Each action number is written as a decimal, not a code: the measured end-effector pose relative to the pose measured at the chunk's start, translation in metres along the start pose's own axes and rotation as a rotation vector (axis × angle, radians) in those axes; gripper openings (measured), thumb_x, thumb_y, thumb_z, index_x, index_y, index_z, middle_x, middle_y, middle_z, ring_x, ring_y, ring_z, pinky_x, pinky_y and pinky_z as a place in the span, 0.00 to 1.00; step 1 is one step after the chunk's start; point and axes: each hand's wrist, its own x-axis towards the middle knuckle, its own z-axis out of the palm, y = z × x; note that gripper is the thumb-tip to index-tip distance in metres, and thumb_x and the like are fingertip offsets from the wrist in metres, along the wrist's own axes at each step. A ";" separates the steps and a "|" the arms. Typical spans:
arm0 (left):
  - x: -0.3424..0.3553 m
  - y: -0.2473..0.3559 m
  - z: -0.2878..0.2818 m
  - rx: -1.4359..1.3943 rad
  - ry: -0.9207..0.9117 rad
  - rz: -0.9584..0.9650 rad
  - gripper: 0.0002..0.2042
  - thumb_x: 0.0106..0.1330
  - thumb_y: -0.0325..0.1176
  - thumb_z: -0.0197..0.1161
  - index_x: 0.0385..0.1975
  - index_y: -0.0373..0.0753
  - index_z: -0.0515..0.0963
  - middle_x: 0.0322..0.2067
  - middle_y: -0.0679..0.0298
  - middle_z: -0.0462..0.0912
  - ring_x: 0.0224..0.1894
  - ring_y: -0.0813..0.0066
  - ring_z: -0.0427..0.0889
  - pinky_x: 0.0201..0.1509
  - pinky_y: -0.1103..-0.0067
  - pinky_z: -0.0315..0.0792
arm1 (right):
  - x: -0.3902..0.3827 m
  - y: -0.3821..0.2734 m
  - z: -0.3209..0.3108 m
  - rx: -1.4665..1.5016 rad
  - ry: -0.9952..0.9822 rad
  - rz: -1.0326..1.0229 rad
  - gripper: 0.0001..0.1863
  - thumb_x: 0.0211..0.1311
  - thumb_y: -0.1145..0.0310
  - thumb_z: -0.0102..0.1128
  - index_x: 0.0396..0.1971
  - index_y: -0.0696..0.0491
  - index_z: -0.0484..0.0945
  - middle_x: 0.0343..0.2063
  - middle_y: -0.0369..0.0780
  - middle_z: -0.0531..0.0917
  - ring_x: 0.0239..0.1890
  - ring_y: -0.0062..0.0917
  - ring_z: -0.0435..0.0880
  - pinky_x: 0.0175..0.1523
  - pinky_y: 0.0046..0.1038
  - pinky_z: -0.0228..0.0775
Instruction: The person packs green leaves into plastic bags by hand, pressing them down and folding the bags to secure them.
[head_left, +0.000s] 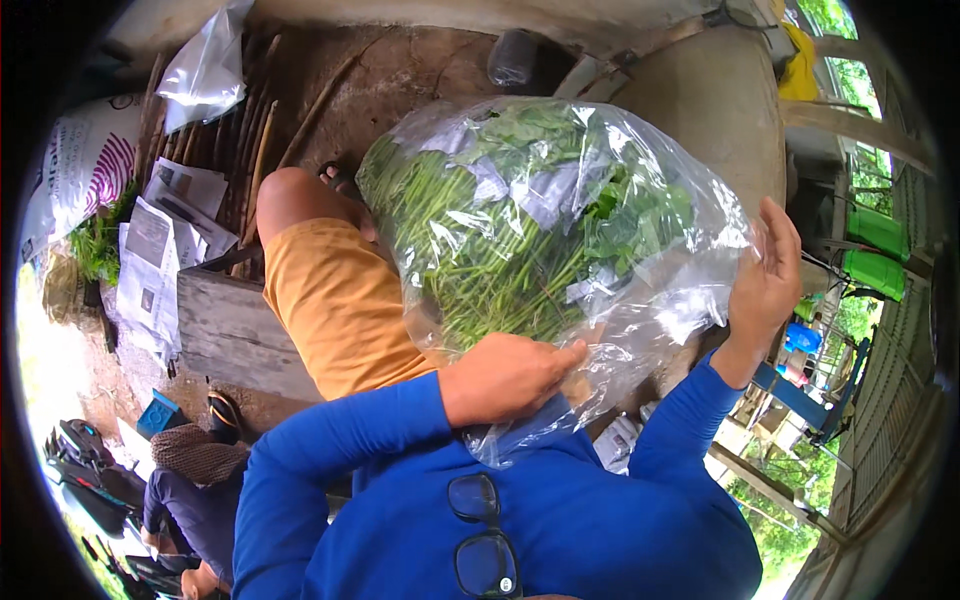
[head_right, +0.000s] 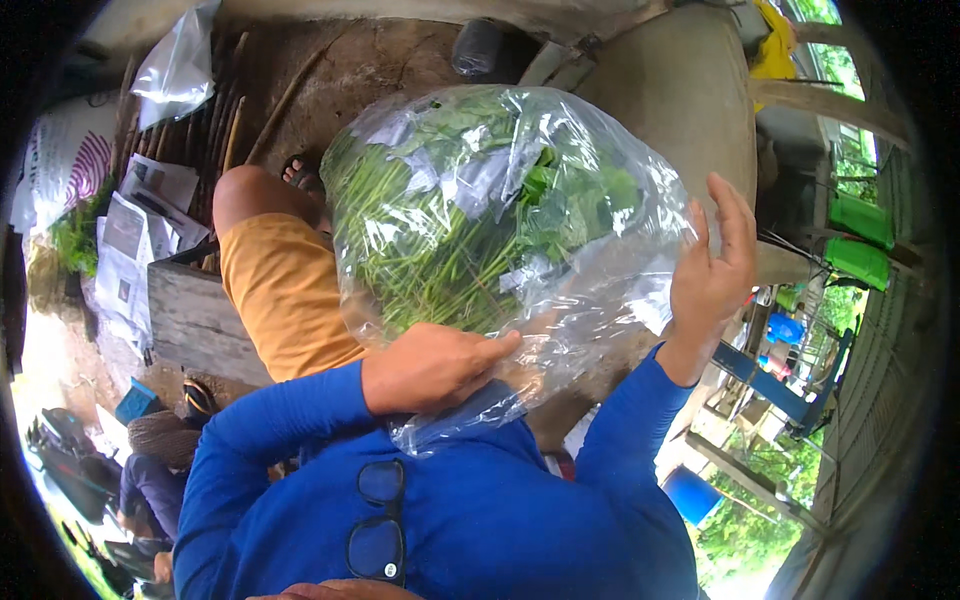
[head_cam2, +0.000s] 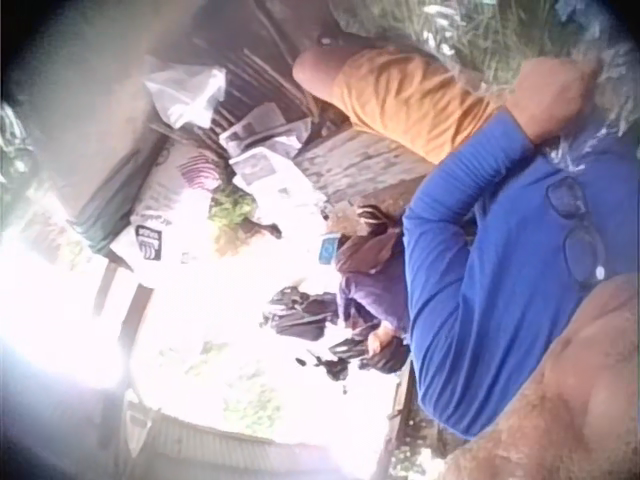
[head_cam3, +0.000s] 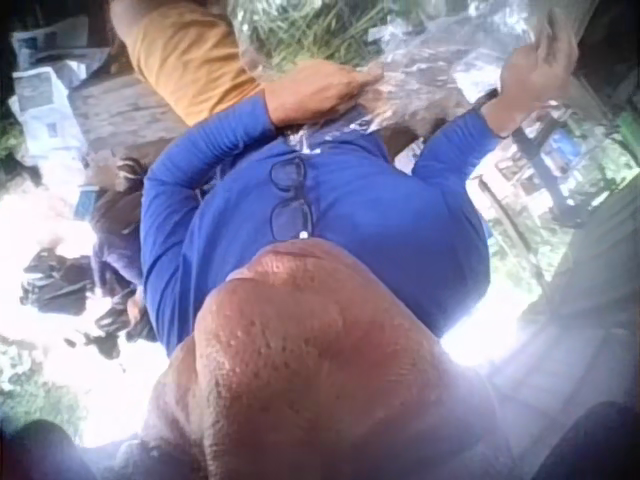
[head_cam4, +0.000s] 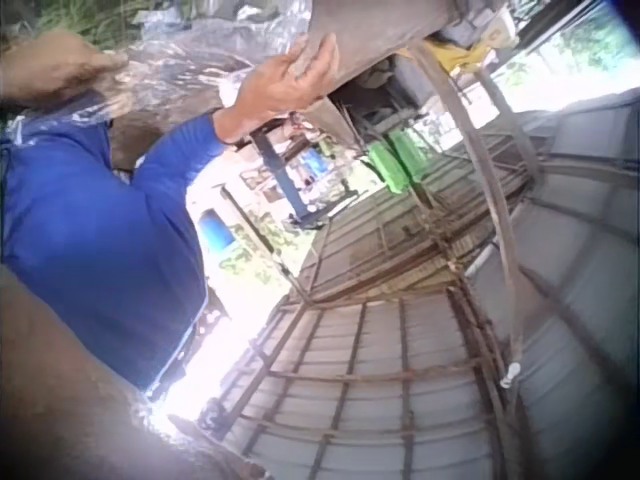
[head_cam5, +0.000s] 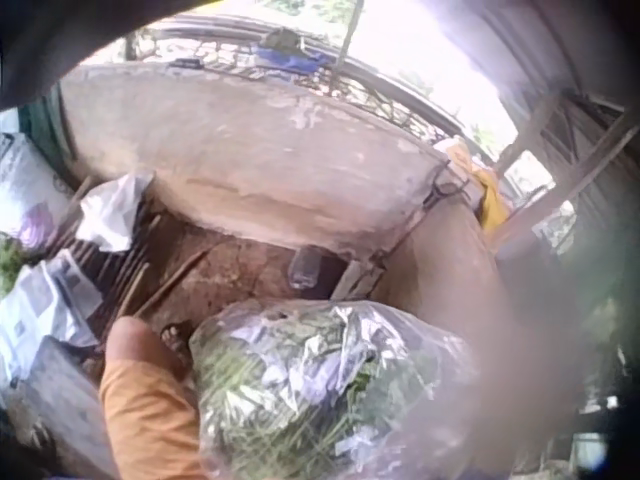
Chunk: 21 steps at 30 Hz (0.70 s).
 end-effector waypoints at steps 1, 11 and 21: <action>0.001 -0.001 -0.001 0.006 -0.012 -0.012 0.22 0.69 0.35 0.53 0.62 0.37 0.67 0.29 0.51 0.81 0.31 0.52 0.83 0.31 0.61 0.74 | 0.004 -0.007 0.003 -0.045 -0.030 -0.025 0.18 0.66 0.76 0.62 0.55 0.57 0.79 0.54 0.43 0.81 0.57 0.28 0.79 0.63 0.29 0.68; -0.001 -0.011 0.002 0.010 0.082 0.001 0.19 0.69 0.35 0.53 0.57 0.36 0.69 0.21 0.52 0.80 0.24 0.50 0.82 0.25 0.59 0.73 | 0.026 -0.046 0.037 -0.181 -0.055 -0.143 0.13 0.61 0.73 0.67 0.47 0.54 0.84 0.45 0.43 0.85 0.50 0.32 0.83 0.58 0.30 0.70; 0.007 -0.027 0.005 -0.034 0.047 0.031 0.17 0.66 0.34 0.54 0.53 0.35 0.70 0.20 0.50 0.79 0.24 0.48 0.82 0.26 0.57 0.73 | 0.030 -0.058 0.038 -0.099 -0.023 -0.146 0.16 0.64 0.82 0.55 0.51 0.58 0.82 0.49 0.44 0.84 0.54 0.31 0.81 0.60 0.31 0.69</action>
